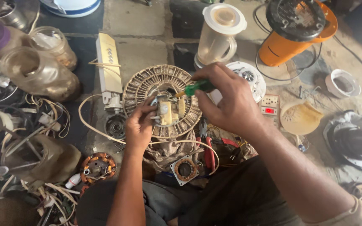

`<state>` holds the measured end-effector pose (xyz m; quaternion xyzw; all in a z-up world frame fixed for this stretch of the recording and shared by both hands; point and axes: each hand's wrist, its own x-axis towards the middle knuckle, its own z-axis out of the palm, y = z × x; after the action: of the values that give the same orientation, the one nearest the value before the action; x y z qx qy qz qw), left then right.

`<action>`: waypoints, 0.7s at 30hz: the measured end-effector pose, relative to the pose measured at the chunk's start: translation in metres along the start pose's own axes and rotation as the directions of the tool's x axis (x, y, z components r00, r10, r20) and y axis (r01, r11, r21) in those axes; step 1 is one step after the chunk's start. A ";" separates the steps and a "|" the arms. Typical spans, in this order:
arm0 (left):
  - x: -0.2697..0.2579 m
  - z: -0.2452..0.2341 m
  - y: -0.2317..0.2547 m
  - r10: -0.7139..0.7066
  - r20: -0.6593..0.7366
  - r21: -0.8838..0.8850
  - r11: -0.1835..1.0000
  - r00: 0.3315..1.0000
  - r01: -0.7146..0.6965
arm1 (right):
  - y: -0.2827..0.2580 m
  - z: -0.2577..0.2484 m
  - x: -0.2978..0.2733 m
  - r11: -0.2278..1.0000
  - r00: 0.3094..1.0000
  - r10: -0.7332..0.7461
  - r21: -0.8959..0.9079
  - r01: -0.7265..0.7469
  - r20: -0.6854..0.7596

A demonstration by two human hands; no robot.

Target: The person sits on the floor and disassembles a small electric motor using a screwdriver. They remove the outer casing, separate the internal components, and manipulate the wires and rotor assembly.

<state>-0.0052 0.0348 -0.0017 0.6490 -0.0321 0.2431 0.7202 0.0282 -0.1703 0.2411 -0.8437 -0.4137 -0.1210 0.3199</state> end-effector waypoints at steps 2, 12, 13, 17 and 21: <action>0.000 0.001 -0.001 -0.005 -0.013 0.009 1.000 1.000 0.005 | -0.001 -0.001 0.006 0.999 0.999 0.036 0.028 -0.036 0.022; -0.001 0.001 0.002 0.005 -0.003 -0.019 1.000 1.000 -0.005 | -0.006 0.005 0.018 0.987 0.994 -0.100 -0.122 0.104 0.044; -0.001 0.001 0.002 -0.010 -0.005 -0.044 0.999 1.000 0.010 | -0.004 0.005 0.019 0.989 0.994 -0.100 -0.105 0.105 0.048; -0.001 0.001 0.004 -0.014 -0.013 0.001 1.000 1.000 0.014 | -0.001 0.006 0.025 0.997 0.995 -0.068 -0.037 0.071 0.078; -0.001 0.002 0.003 -0.040 -0.015 -0.033 0.999 0.999 0.040 | 0.001 0.006 0.026 0.999 0.995 -0.025 -0.026 0.028 0.099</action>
<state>-0.0067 0.0327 0.0013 0.6355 -0.0173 0.2332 0.7358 0.0449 -0.1503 0.2487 -0.8474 -0.4385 -0.0893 0.2858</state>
